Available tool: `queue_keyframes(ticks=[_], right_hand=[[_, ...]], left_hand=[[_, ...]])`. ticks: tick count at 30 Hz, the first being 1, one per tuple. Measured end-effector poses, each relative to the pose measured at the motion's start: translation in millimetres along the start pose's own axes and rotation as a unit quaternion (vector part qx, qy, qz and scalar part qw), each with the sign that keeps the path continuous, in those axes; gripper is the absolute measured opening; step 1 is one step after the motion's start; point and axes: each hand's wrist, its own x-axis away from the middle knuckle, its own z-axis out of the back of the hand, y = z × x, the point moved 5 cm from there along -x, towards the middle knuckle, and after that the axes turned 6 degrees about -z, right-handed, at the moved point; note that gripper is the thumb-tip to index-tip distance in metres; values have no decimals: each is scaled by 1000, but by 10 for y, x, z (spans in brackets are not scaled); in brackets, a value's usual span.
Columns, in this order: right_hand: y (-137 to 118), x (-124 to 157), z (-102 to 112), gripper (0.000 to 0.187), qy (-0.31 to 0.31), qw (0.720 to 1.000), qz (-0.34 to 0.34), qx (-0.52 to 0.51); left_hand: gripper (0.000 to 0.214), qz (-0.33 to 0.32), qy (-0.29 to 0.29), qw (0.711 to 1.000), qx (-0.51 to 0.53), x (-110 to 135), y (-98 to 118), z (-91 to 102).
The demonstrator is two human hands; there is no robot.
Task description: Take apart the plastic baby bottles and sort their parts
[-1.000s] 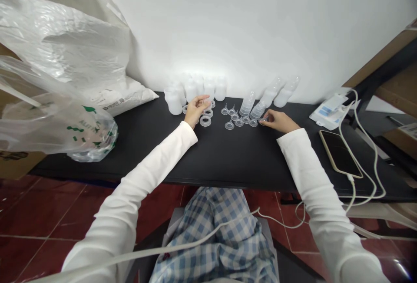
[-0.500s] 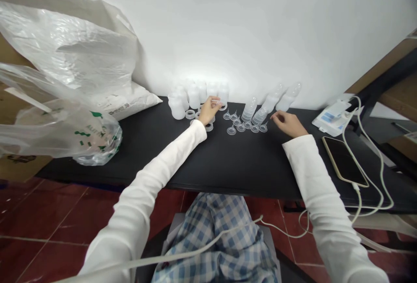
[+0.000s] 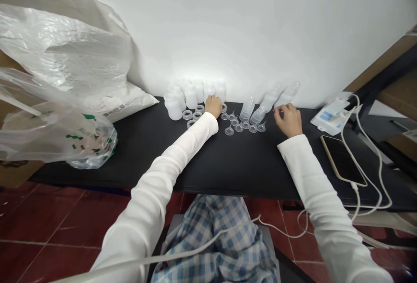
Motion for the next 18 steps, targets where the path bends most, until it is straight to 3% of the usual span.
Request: queue_keyframes(ticks=[5, 9, 14, 18], right_hand=[[-57, -87, 110, 38, 91, 995, -20, -26], [-132, -336, 190, 47, 132, 990, -27, -33], [-191, -699, 181, 46, 101, 993, -55, -13], [-211, -756, 83, 47, 40, 997, -58, 16]], left_hand=[[31, 3, 41, 999, 17, 98, -93, 38], [21, -16, 34, 999, 17, 184, -107, 60], [21, -26, 39, 999, 1, 382, -55, 163], [21, -33, 44, 998, -1, 632, -7, 289]])
